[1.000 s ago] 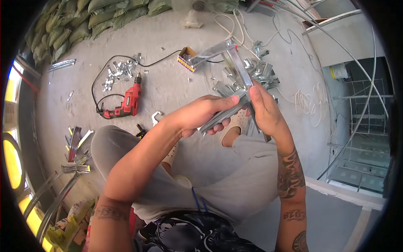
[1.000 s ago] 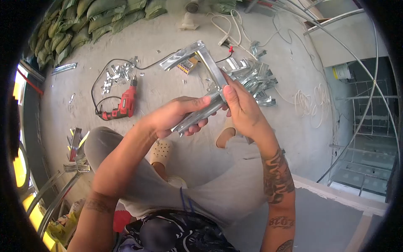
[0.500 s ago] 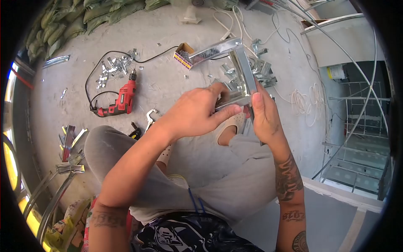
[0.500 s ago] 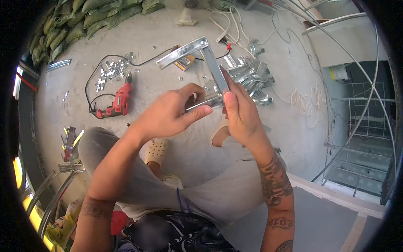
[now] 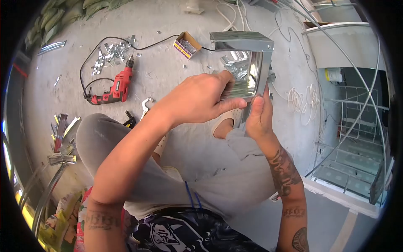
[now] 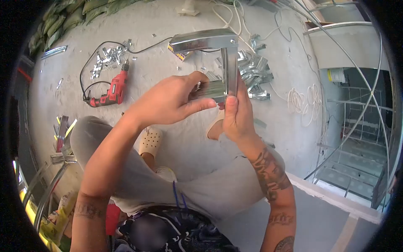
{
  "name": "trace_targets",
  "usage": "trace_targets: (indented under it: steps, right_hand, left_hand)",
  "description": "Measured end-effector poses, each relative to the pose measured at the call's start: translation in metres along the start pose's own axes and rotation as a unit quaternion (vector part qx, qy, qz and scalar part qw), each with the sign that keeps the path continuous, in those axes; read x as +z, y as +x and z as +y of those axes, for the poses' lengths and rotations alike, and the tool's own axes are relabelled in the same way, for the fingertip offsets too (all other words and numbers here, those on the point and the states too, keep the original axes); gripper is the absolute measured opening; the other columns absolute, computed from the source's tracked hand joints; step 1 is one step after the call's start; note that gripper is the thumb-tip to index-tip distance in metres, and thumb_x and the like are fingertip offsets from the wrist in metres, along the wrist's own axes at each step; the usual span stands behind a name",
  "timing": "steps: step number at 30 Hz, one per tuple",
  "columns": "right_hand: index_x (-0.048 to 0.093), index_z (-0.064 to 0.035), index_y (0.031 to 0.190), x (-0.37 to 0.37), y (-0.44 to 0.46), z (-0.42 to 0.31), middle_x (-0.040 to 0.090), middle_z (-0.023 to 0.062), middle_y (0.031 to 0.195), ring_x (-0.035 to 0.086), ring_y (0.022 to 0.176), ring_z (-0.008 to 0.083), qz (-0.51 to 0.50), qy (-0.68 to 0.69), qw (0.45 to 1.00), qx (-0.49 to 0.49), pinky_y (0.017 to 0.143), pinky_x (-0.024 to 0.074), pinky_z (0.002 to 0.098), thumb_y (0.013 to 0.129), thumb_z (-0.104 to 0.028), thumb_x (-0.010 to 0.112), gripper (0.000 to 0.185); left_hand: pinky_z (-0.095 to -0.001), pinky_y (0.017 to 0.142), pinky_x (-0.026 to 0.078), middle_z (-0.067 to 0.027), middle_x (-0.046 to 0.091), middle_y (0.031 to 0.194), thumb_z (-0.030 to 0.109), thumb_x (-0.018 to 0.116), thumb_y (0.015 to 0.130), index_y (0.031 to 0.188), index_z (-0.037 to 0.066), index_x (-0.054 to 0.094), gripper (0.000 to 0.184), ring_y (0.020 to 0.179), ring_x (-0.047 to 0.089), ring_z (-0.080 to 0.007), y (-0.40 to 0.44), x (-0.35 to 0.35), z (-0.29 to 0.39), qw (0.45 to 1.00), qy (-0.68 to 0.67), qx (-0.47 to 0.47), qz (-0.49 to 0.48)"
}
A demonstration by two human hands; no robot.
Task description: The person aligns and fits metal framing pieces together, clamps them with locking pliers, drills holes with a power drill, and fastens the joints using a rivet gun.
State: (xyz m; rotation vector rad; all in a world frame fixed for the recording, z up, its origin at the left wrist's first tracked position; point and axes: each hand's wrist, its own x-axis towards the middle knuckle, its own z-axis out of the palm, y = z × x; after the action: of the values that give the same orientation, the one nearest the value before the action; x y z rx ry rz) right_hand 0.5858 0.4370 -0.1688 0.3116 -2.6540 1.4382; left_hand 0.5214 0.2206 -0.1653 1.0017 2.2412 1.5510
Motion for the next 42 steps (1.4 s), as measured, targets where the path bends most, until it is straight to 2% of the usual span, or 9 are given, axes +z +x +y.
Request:
trace_targets:
  steps: [6, 12, 16, 24, 27, 32, 36, 40, 42]
  right_hand:
    - [0.041, 0.0018, 0.14, -0.016, -0.005, 0.02, 0.054, 0.0194, 0.127, 0.058, 0.108, 0.0335, -0.047, -0.11, 0.99, -0.071, 0.097, 0.0425, 0.0408, 0.103, -0.039, 0.045, 0.056]
    - [0.05, -0.0013, 0.131, -0.049, 0.004, -0.003, 0.055, 0.0199, 0.134, 0.057, 0.118, 0.0303, -0.114, -0.121, 0.985, -0.037, 0.1, 0.0437, 0.0417, 0.082, -0.021, 0.077, 0.059]
    - [0.051, -0.004, 0.126, -0.03, 0.006, -0.01, 0.053, 0.0194, 0.135, 0.051, 0.129, 0.0314, -0.035, 0.05, 0.995, -0.075, 0.109, 0.0405, 0.0445, 0.073, -0.024, 0.086, 0.066]
    - [0.043, -0.0084, 0.129, -0.041, 0.004, -0.025, 0.049, 0.0237, 0.135, 0.046, 0.134, 0.0372, -0.052, -0.019, 0.989, -0.14, 0.107, 0.0461, 0.0493, 0.082, 0.002, 0.072, 0.056]
    - [0.047, -0.0064, 0.131, -0.037, 0.01, -0.021, 0.055, 0.0209, 0.131, 0.054, 0.125, 0.0389, -0.017, -0.118, 0.946, -0.302, 0.104, 0.0484, 0.0444, 0.082, -0.004, 0.073, 0.056]
    - [0.047, -0.0057, 0.134, -0.033, 0.002, -0.027, 0.055, 0.02, 0.133, 0.052, 0.128, 0.0386, -0.041, -0.086, 0.966, -0.239, 0.104, 0.0483, 0.0429, 0.083, -0.008, 0.073, 0.057]
    - [0.049, -0.0026, 0.135, -0.038, -0.007, -0.023, 0.055, 0.0183, 0.135, 0.051, 0.13, 0.0335, -0.096, -0.081, 0.98, -0.157, 0.108, 0.0443, 0.0378, 0.092, -0.005, 0.058, 0.044]
    - [0.05, -0.0036, 0.135, -0.036, -0.006, -0.019, 0.058, 0.0153, 0.133, 0.057, 0.124, 0.0337, -0.098, -0.093, 0.981, -0.137, 0.103, 0.0476, 0.0391, 0.088, -0.023, 0.069, 0.054]
    - [0.048, -0.0018, 0.136, -0.039, 0.0, -0.019, 0.059, 0.0143, 0.131, 0.061, 0.114, 0.0311, -0.241, -0.148, 0.959, -0.007, 0.098, 0.0496, 0.0383, 0.084, -0.027, 0.075, 0.063]
  left_hand:
    - [-0.0421, 0.064, 0.051, -0.0153, 0.064, 0.081, 0.04, 0.073, 0.084, 0.104, -0.002, 0.057, 0.049, 0.067, 0.064, -0.034, -0.004, -0.005, 0.024, 0.972, 0.219, 0.041, 0.072]
    - [-0.0364, 0.072, 0.052, -0.0069, 0.06, 0.083, 0.033, 0.078, 0.074, 0.109, 0.002, 0.059, 0.051, 0.083, 0.064, -0.0246, -0.006, -0.008, 0.038, 0.929, 0.341, 0.121, 0.081]
    - [-0.0345, 0.076, 0.05, -0.0037, 0.059, 0.082, 0.021, 0.071, 0.075, 0.11, 0.007, 0.061, 0.039, 0.084, 0.062, -0.0197, -0.006, -0.005, 0.035, 0.9, 0.392, 0.15, 0.116]
    - [-0.0321, 0.068, 0.048, 0.0011, 0.05, 0.073, 0.014, 0.067, 0.074, 0.11, 0.015, 0.065, 0.037, 0.074, 0.059, -0.0162, -0.008, -0.011, 0.04, 0.886, 0.391, 0.197, 0.153]
    - [-0.0312, 0.063, 0.047, 0.0009, 0.047, 0.072, 0.015, 0.071, 0.07, 0.11, 0.016, 0.065, 0.04, 0.071, 0.057, -0.016, -0.008, -0.012, 0.038, 0.888, 0.379, 0.215, 0.147]
    - [-0.0335, 0.06, 0.049, -0.0004, 0.052, 0.073, 0.02, 0.077, 0.061, 0.113, 0.015, 0.066, 0.053, 0.067, 0.06, -0.0182, -0.01, -0.011, 0.032, 0.909, 0.348, 0.202, 0.111]
    - [-0.0333, 0.061, 0.05, -0.0009, 0.056, 0.075, 0.022, 0.079, 0.059, 0.114, 0.015, 0.065, 0.057, 0.07, 0.062, -0.0196, -0.01, -0.011, 0.026, 0.923, 0.331, 0.183, 0.071]
    - [-0.0378, 0.063, 0.051, -0.0075, 0.061, 0.073, 0.026, 0.081, 0.063, 0.106, 0.009, 0.068, 0.048, 0.068, 0.063, -0.0271, -0.008, -0.012, 0.015, 0.951, 0.276, 0.135, 0.02]
    - [-0.0397, 0.064, 0.051, -0.0105, 0.063, 0.072, 0.028, 0.081, 0.065, 0.103, 0.007, 0.069, 0.045, 0.068, 0.063, -0.0304, -0.007, -0.017, 0.01, 0.957, 0.272, 0.103, -0.02]
